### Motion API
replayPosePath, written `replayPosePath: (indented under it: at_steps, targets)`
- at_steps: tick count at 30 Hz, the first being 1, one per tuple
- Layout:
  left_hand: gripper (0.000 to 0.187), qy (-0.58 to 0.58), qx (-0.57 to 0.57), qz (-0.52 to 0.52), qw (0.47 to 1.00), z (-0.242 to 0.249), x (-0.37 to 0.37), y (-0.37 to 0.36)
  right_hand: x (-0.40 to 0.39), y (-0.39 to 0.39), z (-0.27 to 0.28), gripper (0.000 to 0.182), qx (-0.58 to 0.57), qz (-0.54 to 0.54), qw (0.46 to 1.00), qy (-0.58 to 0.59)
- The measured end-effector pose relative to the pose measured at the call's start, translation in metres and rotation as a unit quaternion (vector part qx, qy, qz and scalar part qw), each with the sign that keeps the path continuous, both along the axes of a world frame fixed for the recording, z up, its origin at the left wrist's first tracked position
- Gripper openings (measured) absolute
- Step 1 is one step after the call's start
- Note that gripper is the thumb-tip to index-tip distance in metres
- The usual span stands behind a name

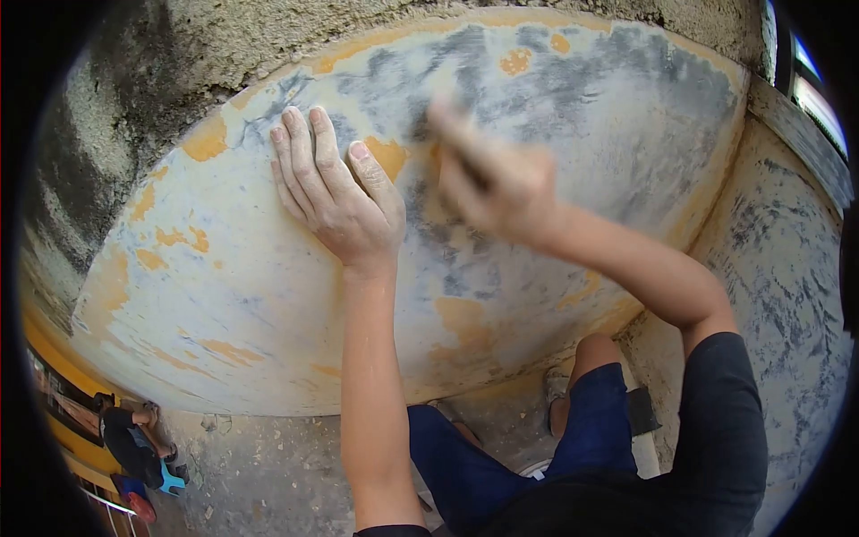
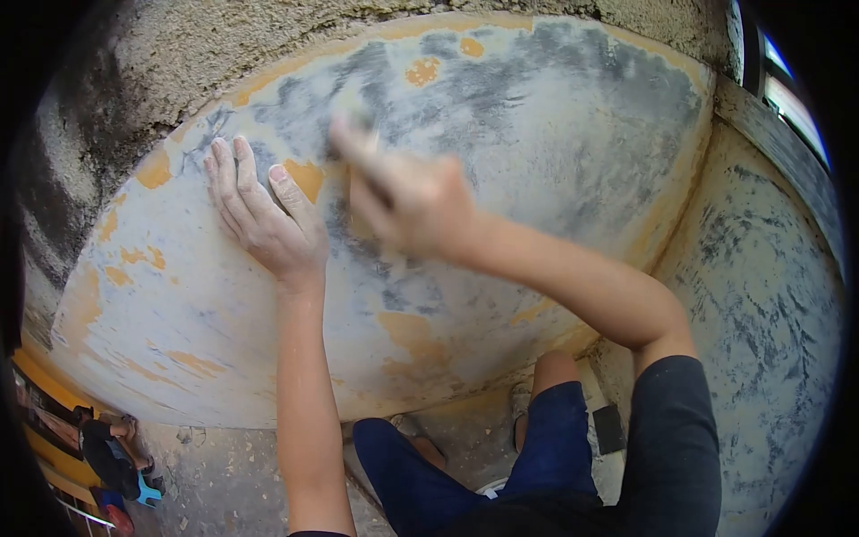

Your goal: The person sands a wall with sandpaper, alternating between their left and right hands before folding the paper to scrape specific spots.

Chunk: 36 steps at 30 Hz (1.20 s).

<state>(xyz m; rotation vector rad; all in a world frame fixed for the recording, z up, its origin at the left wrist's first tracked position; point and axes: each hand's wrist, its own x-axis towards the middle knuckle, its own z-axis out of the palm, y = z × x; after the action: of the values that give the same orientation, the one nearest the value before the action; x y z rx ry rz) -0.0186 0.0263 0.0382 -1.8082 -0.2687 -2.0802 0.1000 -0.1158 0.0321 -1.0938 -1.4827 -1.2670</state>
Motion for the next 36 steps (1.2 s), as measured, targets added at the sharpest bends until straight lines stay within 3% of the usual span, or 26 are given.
replayPosePath:
  at_steps: [2,4,7,10,11,12,14,15,17,20,22,23,24,26,27,28,30,33,36]
  targets:
    - [0.045,-0.007,0.002,-0.001,1.0,-0.002,0.002,0.002,-0.005,-0.012,-0.046,0.064,-0.156,0.029,0.984,-0.076]
    - [0.045,-0.015,0.01,0.002,1.0,0.002,0.003,0.005,0.002,-0.007,-0.029,0.063,-0.112,0.038,0.986,-0.121]
    - [0.044,-0.01,-0.01,0.004,1.0,-0.003,0.003,0.001,0.004,-0.005,0.041,0.057,0.07,0.02,0.997,-0.031]
    - [0.043,-0.015,0.005,0.009,1.0,0.002,0.002,0.005,-0.001,0.006,0.006,0.06,0.045,0.033,0.998,0.004]
    - [0.043,-0.018,0.01,-0.004,1.0,0.0,0.003,0.006,-0.01,0.0,-0.023,0.065,-0.048,0.002,0.998,-0.028]
    - [0.043,-0.02,0.015,-0.018,1.0,-0.001,0.004,0.006,-0.01,-0.003,-0.05,0.067,-0.102,0.051,0.991,-0.069]
    - [0.042,-0.007,0.008,-0.005,1.0,-0.002,0.001,0.002,0.002,-0.011,-0.057,0.064,-0.198,0.008,0.973,-0.117]
    - [0.042,0.006,-0.003,0.007,1.0,-0.002,-0.001,0.002,0.002,-0.007,-0.035,0.064,-0.196,0.01,0.974,-0.116]
    - [0.043,0.008,0.002,-0.002,1.0,-0.001,-0.001,0.002,-0.001,-0.003,0.023,0.06,0.017,-0.006,0.999,-0.031]
    - [0.043,0.001,0.008,-0.006,1.0,-0.003,0.0,0.001,-0.007,0.004,0.028,0.058,0.072,0.029,0.995,0.065]
    - [0.044,-0.004,0.005,-0.002,1.0,0.0,0.001,0.004,-0.012,0.0,-0.023,0.064,-0.087,-0.012,0.996,-0.034]
    - [0.042,-0.015,0.006,-0.005,1.0,-0.001,0.003,0.004,-0.015,-0.005,-0.046,0.068,-0.143,0.03,0.987,-0.068]
    - [0.04,-0.023,0.009,-0.007,1.0,-0.001,0.003,0.004,-0.013,-0.005,-0.044,0.068,-0.142,0.029,0.987,-0.065]
    - [0.04,-0.029,0.012,0.0,1.0,0.003,0.004,0.006,0.001,0.002,-0.025,0.065,-0.092,0.013,0.992,-0.09]
    - [0.04,-0.029,0.004,0.001,1.0,-0.001,0.005,0.003,0.003,0.002,0.002,0.061,-0.071,-0.016,0.997,-0.036]
    - [0.04,-0.025,-0.001,-0.003,1.0,-0.003,0.005,0.001,-0.002,0.001,0.038,0.056,0.045,0.016,0.999,-0.004]
    - [0.04,-0.02,0.006,-0.001,1.0,-0.001,0.001,0.001,-0.005,-0.002,0.048,0.055,0.093,-0.017,0.994,0.048]
    - [0.041,-0.025,0.003,-0.016,1.0,-0.002,0.002,0.004,-0.007,0.001,-0.027,0.061,-0.063,0.011,0.996,-0.065]
    - [0.043,0.0,0.01,-0.008,1.0,-0.002,0.0,0.006,0.003,0.002,-0.032,0.064,-0.094,0.04,0.988,-0.113]
